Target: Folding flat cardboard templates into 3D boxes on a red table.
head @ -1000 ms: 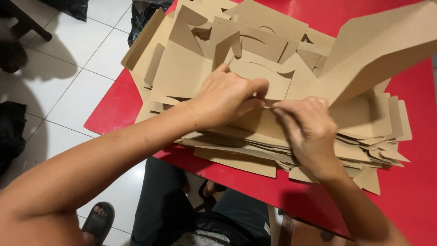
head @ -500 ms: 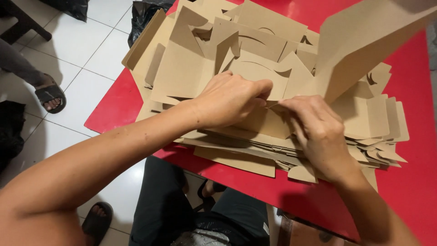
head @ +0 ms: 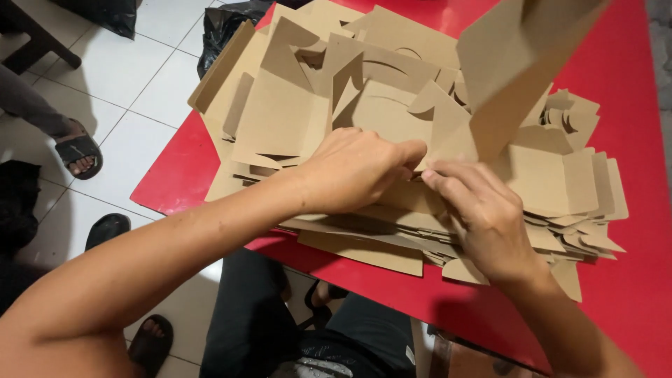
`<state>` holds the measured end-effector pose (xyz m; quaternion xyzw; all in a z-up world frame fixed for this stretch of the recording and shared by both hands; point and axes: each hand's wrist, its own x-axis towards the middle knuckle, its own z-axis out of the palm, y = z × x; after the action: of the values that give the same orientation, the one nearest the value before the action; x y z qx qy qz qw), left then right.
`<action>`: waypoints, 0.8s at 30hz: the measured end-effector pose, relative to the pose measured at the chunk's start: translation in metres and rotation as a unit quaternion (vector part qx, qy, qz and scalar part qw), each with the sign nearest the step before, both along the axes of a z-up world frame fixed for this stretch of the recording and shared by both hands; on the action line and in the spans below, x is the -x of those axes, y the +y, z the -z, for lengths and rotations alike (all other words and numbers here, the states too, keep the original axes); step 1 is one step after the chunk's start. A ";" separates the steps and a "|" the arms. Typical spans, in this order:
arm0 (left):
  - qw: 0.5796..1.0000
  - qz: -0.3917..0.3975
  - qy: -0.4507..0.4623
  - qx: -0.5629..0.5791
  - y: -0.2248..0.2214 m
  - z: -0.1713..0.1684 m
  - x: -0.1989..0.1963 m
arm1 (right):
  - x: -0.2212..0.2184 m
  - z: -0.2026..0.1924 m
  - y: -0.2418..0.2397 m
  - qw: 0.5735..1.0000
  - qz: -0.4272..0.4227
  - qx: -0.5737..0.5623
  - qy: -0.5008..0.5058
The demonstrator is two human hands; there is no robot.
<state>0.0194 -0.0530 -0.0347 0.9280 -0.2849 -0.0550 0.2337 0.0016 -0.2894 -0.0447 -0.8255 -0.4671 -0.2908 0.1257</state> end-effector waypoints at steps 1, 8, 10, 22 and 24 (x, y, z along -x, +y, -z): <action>1.000 0.009 -0.020 -0.009 -0.001 0.001 0.002 | 0.001 -0.003 0.000 0.997 -0.008 -0.003 0.075; 0.986 0.056 -0.156 0.012 0.000 0.012 0.006 | 0.000 -0.026 0.004 0.953 0.053 0.018 0.299; 0.975 0.062 -0.210 0.026 0.022 0.008 0.006 | 0.001 -0.017 0.002 0.964 0.010 0.013 0.264; 0.851 -0.216 0.167 0.449 0.093 0.016 -0.013 | 0.002 0.015 -0.043 0.976 -0.029 -0.116 0.180; 0.841 -0.185 0.224 0.457 0.089 0.005 -0.015 | -0.002 0.013 -0.045 0.968 -0.066 -0.131 0.204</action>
<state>0.0346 0.0357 -0.0394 0.7137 -0.0403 -0.0805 0.6946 0.0036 -0.3341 -0.0577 -0.8113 -0.4427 -0.1659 0.3438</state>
